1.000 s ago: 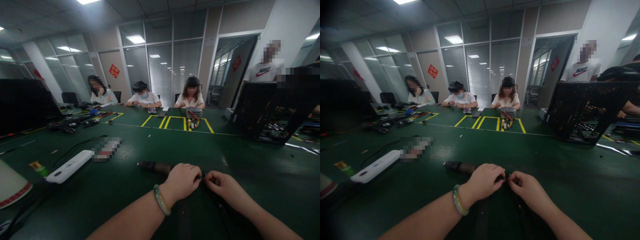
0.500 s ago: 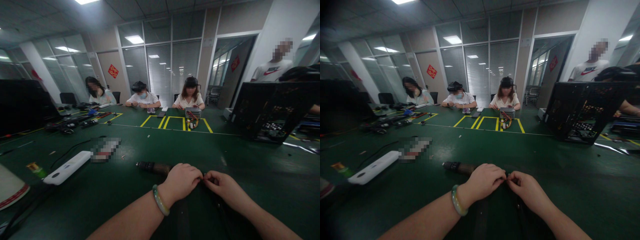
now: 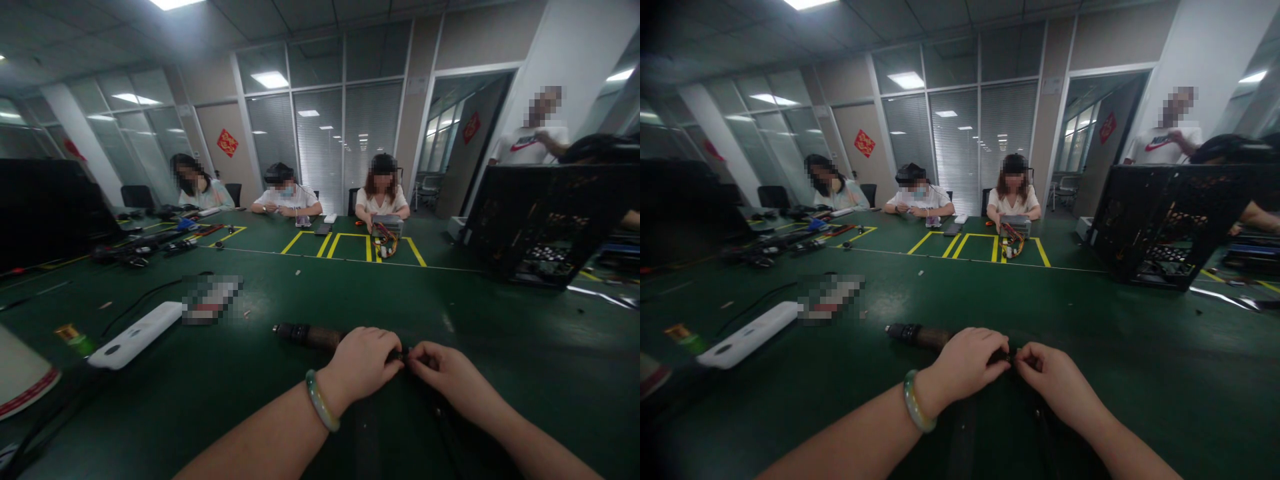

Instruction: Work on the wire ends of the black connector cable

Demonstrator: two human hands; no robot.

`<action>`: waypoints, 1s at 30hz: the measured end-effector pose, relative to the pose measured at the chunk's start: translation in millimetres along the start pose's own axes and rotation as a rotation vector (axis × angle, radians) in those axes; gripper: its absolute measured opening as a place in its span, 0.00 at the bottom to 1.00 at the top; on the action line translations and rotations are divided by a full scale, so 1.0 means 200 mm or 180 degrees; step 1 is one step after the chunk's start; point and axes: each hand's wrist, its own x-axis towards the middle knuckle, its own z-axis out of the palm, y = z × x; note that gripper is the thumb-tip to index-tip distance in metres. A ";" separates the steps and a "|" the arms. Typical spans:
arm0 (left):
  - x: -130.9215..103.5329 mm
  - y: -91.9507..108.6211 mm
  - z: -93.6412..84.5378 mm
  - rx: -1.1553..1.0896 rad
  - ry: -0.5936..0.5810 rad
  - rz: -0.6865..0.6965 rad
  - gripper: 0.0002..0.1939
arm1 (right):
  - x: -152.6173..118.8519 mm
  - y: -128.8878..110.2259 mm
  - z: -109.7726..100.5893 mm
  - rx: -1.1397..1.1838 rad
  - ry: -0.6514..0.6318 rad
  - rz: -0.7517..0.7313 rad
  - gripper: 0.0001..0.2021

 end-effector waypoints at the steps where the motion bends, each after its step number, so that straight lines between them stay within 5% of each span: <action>1: 0.00 0.00 0.00 -0.0007 -0.0010 0.0005 0.09 | 0.00 0.01 0.00 0.0011 -0.0004 0.0016 0.09; 5: 0.00 0.00 -0.01 -0.0017 -0.0027 0.0123 0.03 | 0.00 0.01 0.00 0.0006 0.0019 0.0043 0.10; 30: 0.00 0.00 -0.01 -0.0009 -0.0048 0.0185 0.04 | 0.00 0.00 -0.01 0.0017 0.0008 0.0027 0.10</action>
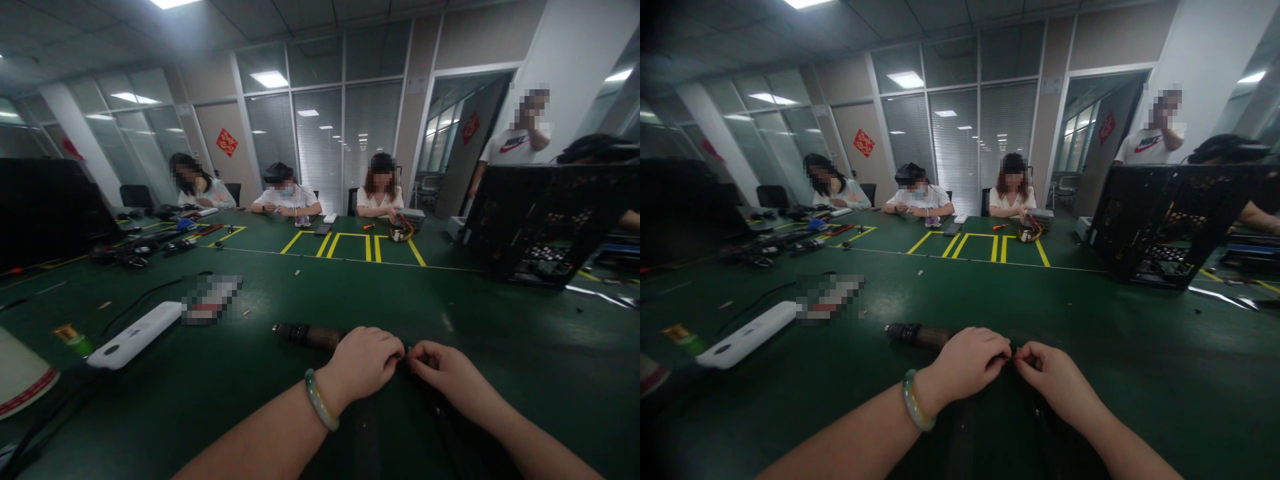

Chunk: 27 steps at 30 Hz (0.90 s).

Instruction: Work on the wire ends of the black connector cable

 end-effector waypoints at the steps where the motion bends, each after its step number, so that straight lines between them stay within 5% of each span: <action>1: 0.00 0.00 0.00 0.0016 -0.0010 -0.0037 0.05 | 0.00 0.00 0.00 0.0007 0.0002 -0.0004 0.10; 27: 0.00 0.01 -0.02 -0.0079 0.0049 -0.0144 0.08 | 0.00 0.00 0.00 -0.0022 -0.0001 -0.0010 0.10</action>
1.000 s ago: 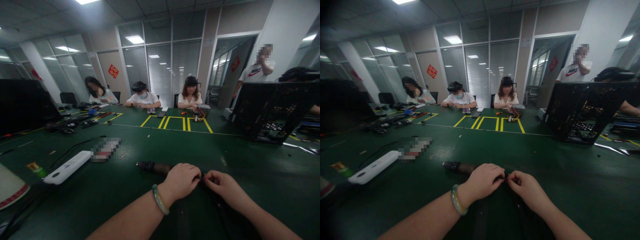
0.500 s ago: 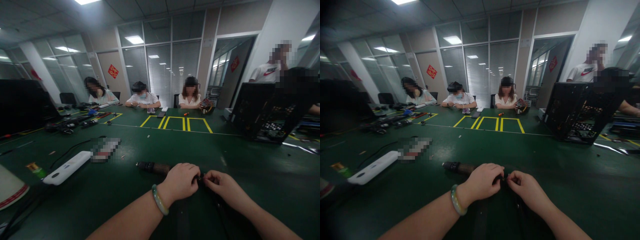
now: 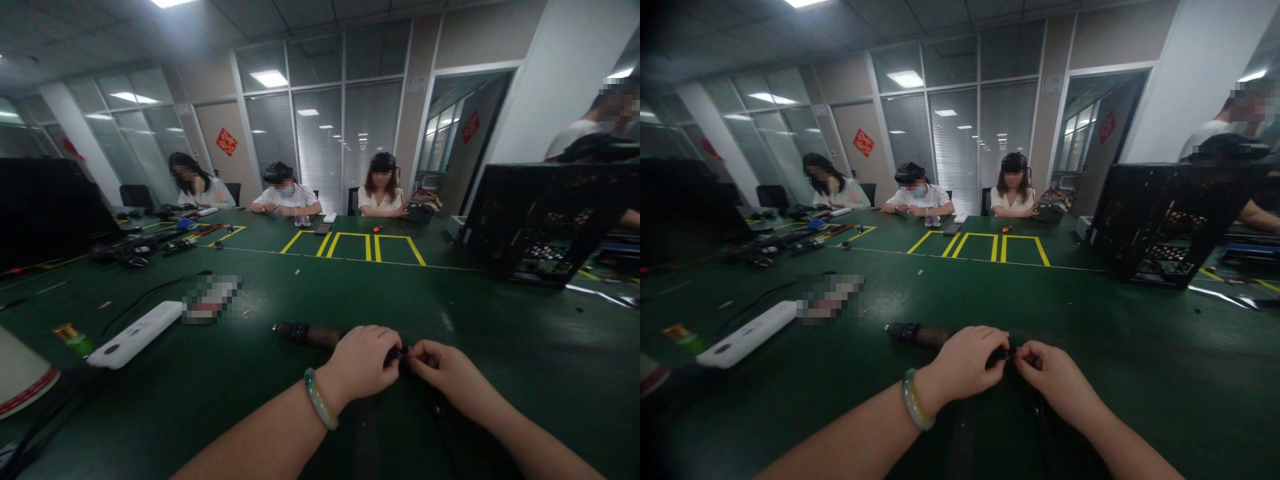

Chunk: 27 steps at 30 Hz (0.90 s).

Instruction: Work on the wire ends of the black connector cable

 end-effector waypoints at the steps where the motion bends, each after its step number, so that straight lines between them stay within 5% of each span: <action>1: 0.00 0.00 0.00 -0.0012 0.0011 0.0000 0.08 | 0.00 0.01 0.00 0.0015 -0.0006 0.0000 0.09; 27: 0.00 -0.02 0.02 -0.0062 0.0026 0.0020 0.07 | -0.01 0.01 0.01 -0.0096 0.0069 -0.0152 0.06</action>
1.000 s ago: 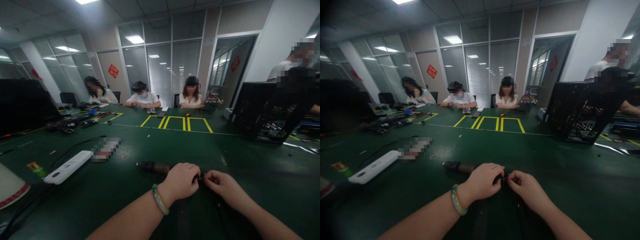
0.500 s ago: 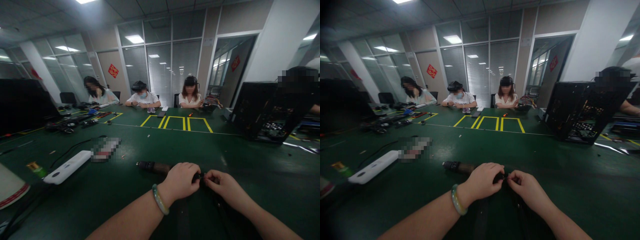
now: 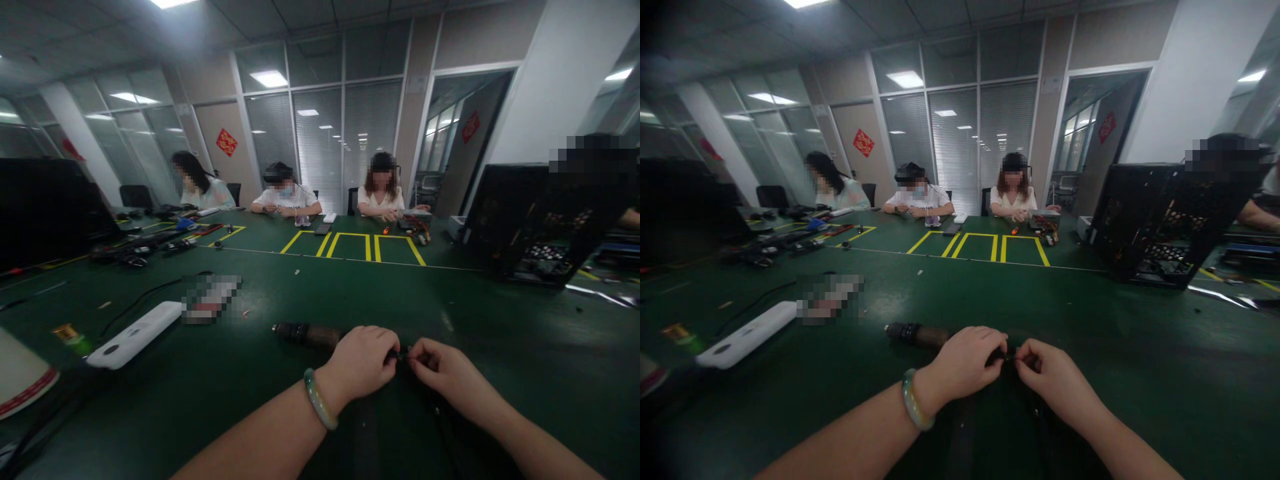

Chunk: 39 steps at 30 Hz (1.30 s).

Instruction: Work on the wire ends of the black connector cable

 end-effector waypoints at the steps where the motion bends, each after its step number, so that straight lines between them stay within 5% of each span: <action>1: 0.00 0.00 0.00 -0.0001 0.0009 -0.0006 0.07 | 0.00 0.00 0.00 -0.0021 0.0019 0.0012 0.06; 39: 0.00 0.00 0.00 0.0079 -0.0023 0.0071 0.09 | 0.00 -0.03 0.00 -0.0043 -0.0088 0.0050 0.09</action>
